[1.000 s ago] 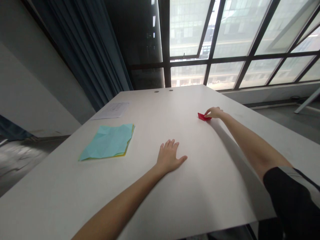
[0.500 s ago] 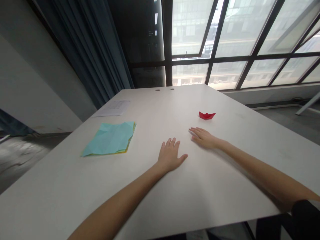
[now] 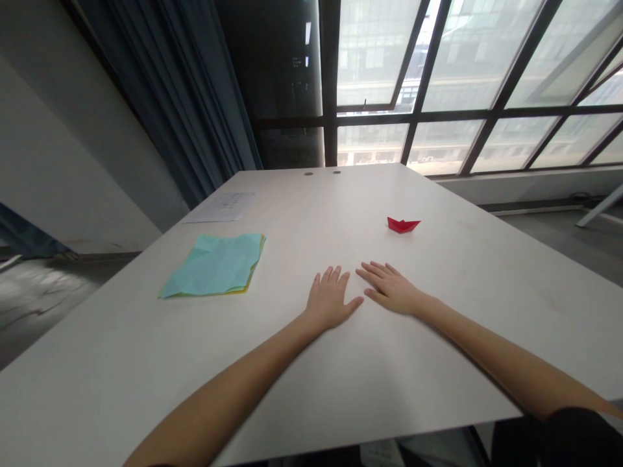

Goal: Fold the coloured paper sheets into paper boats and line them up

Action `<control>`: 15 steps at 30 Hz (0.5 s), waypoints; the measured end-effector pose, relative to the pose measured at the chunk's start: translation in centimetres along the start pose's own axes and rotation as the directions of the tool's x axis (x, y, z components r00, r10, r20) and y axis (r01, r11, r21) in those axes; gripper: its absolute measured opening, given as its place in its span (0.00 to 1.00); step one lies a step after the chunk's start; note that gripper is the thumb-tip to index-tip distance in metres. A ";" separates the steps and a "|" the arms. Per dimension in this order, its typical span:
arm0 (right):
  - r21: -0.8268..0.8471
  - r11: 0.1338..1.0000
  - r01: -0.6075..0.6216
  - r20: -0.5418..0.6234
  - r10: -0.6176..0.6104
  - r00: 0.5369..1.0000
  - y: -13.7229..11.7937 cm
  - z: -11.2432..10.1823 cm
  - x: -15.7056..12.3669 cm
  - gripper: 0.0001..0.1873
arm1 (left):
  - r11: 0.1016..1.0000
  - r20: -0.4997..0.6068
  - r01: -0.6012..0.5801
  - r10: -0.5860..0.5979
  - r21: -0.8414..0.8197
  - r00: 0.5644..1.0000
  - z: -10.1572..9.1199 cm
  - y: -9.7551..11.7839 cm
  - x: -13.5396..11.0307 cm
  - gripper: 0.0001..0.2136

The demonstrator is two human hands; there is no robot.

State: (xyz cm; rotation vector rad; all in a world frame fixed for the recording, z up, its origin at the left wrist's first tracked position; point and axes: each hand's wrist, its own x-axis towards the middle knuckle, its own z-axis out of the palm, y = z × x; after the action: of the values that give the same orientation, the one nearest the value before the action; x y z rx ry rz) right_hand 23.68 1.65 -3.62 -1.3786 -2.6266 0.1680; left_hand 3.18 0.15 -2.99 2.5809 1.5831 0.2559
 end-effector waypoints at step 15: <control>0.006 1.000 -0.018 -0.013 0.018 1.000 -0.1 -0.1 0.2 0.28 | 0.794 0.028 0.561 -0.582 0.234 0.813 -9.8 -16.5 1.4 0.33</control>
State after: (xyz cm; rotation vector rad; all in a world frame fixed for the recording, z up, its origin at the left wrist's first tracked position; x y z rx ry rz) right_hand 23.52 1.77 -3.54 -1.3969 -2.6020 0.1687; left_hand -12.53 8.88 3.81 2.0469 2.3590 -0.1055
